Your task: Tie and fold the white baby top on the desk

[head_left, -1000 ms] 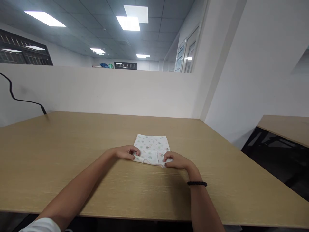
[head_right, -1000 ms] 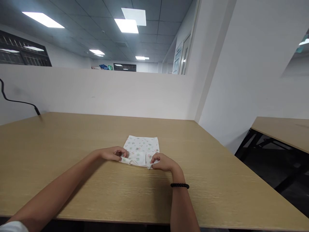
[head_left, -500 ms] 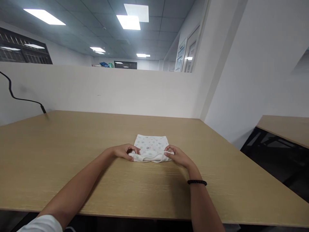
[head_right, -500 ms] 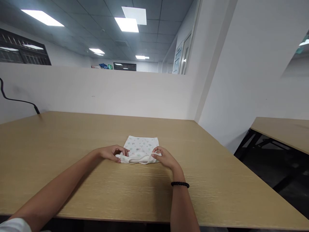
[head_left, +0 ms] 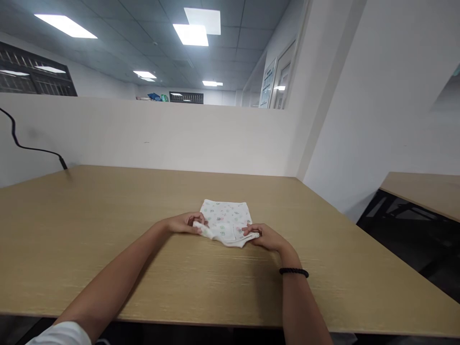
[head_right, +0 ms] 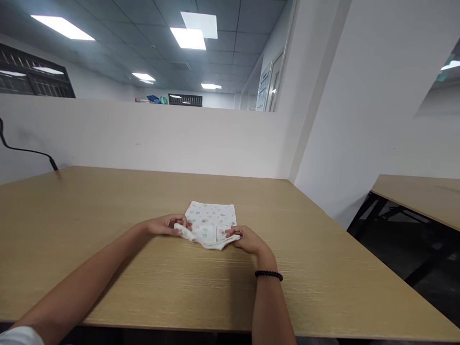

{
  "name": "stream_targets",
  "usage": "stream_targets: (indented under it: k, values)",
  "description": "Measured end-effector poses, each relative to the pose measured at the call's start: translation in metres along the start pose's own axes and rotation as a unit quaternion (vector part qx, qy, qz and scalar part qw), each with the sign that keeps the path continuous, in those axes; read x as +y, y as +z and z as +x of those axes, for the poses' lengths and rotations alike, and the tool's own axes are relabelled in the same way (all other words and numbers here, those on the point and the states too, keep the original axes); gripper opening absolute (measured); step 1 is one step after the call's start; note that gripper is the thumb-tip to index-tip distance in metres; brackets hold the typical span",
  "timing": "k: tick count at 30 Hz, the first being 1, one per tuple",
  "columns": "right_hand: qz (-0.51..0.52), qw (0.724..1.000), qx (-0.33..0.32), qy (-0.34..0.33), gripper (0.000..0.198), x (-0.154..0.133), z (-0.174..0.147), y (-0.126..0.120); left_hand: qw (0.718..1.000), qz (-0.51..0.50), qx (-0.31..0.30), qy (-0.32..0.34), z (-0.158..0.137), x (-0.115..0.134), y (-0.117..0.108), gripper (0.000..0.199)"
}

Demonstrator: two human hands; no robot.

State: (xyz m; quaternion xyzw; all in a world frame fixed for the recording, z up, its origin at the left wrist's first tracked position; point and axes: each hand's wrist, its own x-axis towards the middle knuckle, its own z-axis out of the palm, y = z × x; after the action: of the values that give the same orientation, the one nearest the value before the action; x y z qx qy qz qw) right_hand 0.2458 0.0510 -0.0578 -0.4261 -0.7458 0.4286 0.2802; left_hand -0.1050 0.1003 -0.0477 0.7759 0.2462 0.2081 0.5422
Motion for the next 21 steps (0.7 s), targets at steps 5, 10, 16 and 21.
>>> stream_targets:
  k: [5, 10, 16, 21]
  values:
    - [0.006, 1.000, 0.025, -0.017, 0.024, 0.011, 0.004, 0.002, 0.997, 0.067, -0.028, 0.015, 0.001, -0.008, -0.002, 0.052]
    - [0.019, 0.999, 0.021, -0.033, 0.041, 0.006, 0.003, 0.002, 0.998, 0.062, -0.011, 0.003, 0.000, -0.011, -0.005, 0.037]
    - [0.076, 0.994, 0.049, -0.065, 0.056, -0.002, 0.003, 0.004, 0.984, -0.113, 0.133, 0.024, 0.008, -0.018, 0.000, 0.054]
    - [0.127, 0.986, 0.070, -0.079, 0.066, -0.012, 0.008, 0.010, 0.949, -0.204, 0.242, -0.017, 0.018, -0.027, 0.005, 0.060]
